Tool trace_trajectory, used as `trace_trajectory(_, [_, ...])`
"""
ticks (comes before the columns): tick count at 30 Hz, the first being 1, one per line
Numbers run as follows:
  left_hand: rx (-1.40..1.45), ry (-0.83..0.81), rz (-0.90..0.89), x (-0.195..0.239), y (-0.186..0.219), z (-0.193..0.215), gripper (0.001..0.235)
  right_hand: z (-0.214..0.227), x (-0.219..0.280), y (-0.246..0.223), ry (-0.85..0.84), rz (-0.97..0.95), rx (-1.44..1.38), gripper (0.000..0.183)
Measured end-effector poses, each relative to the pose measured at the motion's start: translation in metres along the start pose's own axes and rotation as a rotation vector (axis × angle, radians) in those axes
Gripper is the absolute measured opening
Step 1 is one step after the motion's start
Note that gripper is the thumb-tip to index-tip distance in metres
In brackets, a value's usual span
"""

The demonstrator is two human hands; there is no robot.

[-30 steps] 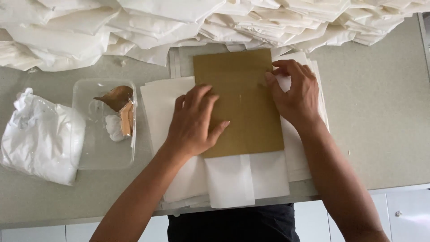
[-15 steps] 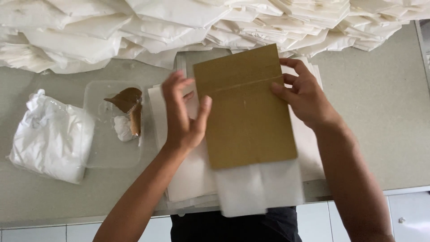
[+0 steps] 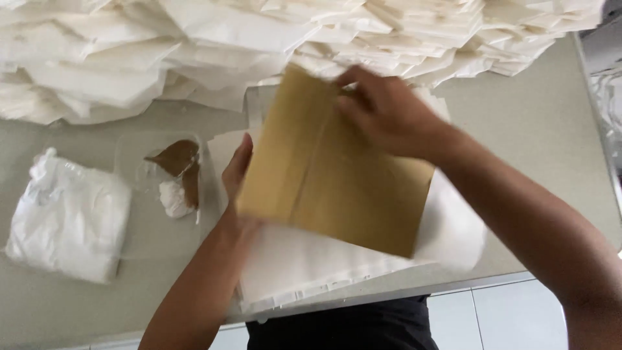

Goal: Applying glue to the edges of paper sheets and folding them around a template to assemble a product.

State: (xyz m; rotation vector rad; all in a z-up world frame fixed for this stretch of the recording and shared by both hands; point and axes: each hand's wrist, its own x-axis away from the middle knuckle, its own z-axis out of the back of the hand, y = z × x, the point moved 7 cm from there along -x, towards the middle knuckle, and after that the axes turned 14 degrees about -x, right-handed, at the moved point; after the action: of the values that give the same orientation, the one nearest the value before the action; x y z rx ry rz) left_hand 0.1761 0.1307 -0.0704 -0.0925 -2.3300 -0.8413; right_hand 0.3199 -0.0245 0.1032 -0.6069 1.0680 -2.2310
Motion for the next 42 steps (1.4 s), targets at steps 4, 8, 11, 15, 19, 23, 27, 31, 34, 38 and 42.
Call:
trace_trajectory(4, [-0.292,0.397,-0.269,0.010,0.020,0.019,0.029,-0.041,0.001,-0.023,-0.080,0.044,0.289,0.022])
trace_trajectory(8, [-0.239,-0.312,-0.353,0.025,0.039,-0.044,0.034,-0.125,0.042,-0.050,-0.393,0.853,0.266,0.038])
trace_trajectory(11, [-0.511,-0.181,-0.517,0.017,0.045,-0.031,0.038,-0.172,0.072,-0.045,-0.546,1.030,0.216,0.040])
trace_trajectory(15, [-0.956,0.016,-0.765,0.040,0.058,-0.043,0.039,-0.211,0.096,-0.026,-0.703,1.151,0.207,0.039])
trace_trajectory(19, [-1.279,-0.028,-1.005,0.060,0.063,-0.067,0.042,-0.195,0.094,-0.022,-0.625,1.166,0.100,0.033])
trace_trajectory(23, [-1.558,-0.015,-1.057,0.054,0.050,-0.069,0.032,-0.168,0.100,-0.018,-0.343,1.251,0.022,0.028])
trace_trajectory(27, [-1.876,0.046,-0.999,0.047,0.029,-0.072,0.025,-0.131,0.089,0.011,-0.120,1.229,-0.039,0.036])
trace_trajectory(31, [-1.967,0.077,-1.076,0.053,0.022,-0.085,0.020,-0.068,0.057,0.013,0.087,1.036,0.013,0.039])
trace_trajectory(34, [-1.991,0.077,-1.358,0.058,0.015,-0.094,0.010,-0.045,0.029,0.033,0.247,0.722,0.262,0.014])
trace_trajectory(38, [-1.990,0.040,-1.308,0.054,0.008,-0.094,0.019,-0.041,0.014,0.045,0.218,0.567,0.331,0.017])
trace_trajectory(42, [-2.008,-0.046,-1.190,0.055,0.011,-0.101,0.029,-0.051,0.008,0.039,0.137,0.556,0.358,0.023])
